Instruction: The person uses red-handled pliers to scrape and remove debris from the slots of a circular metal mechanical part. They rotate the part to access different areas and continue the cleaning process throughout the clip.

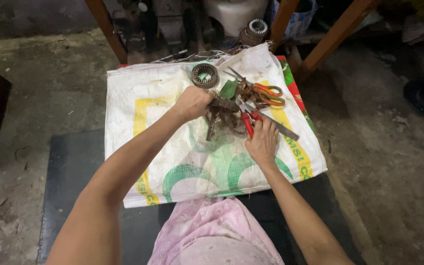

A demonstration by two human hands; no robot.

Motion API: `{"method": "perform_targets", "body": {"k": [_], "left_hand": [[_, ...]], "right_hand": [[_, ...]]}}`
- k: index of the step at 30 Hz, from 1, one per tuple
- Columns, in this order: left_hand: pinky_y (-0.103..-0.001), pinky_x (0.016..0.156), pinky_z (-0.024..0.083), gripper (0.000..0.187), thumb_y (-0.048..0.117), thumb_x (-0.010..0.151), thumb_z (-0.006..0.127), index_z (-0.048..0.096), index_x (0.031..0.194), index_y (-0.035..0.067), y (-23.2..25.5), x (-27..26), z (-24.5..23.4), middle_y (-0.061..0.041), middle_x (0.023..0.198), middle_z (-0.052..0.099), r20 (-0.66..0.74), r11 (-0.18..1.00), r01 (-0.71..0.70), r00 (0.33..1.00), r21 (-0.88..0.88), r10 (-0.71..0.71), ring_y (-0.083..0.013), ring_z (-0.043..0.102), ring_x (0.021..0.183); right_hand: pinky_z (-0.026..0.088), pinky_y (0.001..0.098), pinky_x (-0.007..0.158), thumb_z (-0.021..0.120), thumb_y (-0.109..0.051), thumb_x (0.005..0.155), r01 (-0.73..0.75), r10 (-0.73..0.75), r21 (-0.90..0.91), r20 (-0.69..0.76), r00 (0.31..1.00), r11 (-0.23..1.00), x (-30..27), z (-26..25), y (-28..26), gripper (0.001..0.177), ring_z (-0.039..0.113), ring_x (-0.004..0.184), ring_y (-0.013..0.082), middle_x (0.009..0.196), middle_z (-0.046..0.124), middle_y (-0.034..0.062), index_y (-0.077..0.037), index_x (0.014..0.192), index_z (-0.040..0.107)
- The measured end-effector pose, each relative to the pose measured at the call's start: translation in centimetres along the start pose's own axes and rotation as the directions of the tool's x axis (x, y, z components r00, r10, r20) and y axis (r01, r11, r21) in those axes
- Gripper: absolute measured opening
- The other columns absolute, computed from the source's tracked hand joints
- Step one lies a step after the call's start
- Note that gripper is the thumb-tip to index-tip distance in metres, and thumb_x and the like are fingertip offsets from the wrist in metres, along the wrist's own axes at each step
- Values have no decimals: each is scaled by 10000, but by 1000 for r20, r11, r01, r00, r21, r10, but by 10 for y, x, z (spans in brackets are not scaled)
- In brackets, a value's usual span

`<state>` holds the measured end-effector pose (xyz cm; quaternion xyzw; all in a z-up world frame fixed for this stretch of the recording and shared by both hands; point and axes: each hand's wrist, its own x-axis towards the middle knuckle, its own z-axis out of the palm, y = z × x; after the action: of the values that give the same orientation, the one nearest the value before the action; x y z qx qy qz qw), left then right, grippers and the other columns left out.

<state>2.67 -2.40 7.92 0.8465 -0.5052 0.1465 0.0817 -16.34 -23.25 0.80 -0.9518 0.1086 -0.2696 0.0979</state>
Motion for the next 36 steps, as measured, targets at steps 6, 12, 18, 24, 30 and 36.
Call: {"method": "perform_targets", "body": {"k": [6,12,18,24,30,36], "left_hand": [[-475,647,553,288,101,695,710,683,976,44,34,-19,10,-172,820,704,-127,985,172,976,-32,-174,-367,700,752],[-478,730,556,232,139,711,740,702,929,71,55,-30,26,-168,879,711,-203,948,284,929,-146,-310,-362,698,865],[-473,664,528,500,291,751,728,660,1173,32,53,-38,6,-193,915,680,-81,919,330,932,-216,-354,-352,658,804],[-486,865,459,352,276,952,620,665,1174,7,69,-58,9,-184,1092,650,-387,921,140,877,-363,-286,-386,589,1012],[-494,823,483,280,263,1030,558,705,1024,24,79,-37,11,-199,992,640,-418,820,216,775,-530,-474,-402,614,942],[-503,697,505,377,324,1035,568,685,865,8,80,-9,6,-208,848,643,-420,840,298,760,-454,-496,-407,640,783]], "right_hand": [[386,551,949,757,-147,770,3,-2,17,-71,997,1000,0,1,-6,392,500,1162,434,1280,522,233,18,1080,582],[385,554,950,746,-149,807,-12,12,1,-114,993,1000,-8,3,-2,384,494,1174,439,1293,514,233,19,1108,577],[378,562,959,736,-198,858,27,-18,61,-143,990,998,-5,2,2,386,488,1187,446,1307,508,237,25,1134,582],[386,542,1016,709,-271,903,235,-243,117,63,968,965,-5,-18,33,395,504,1217,420,1334,527,235,29,1140,608],[461,493,958,714,-330,894,308,-384,232,474,792,923,30,-50,61,433,593,1089,404,1222,610,250,42,1102,643],[536,424,809,697,-377,876,-7,-128,163,802,584,987,80,-79,47,379,705,846,273,907,732,145,-64,1090,681]]}}
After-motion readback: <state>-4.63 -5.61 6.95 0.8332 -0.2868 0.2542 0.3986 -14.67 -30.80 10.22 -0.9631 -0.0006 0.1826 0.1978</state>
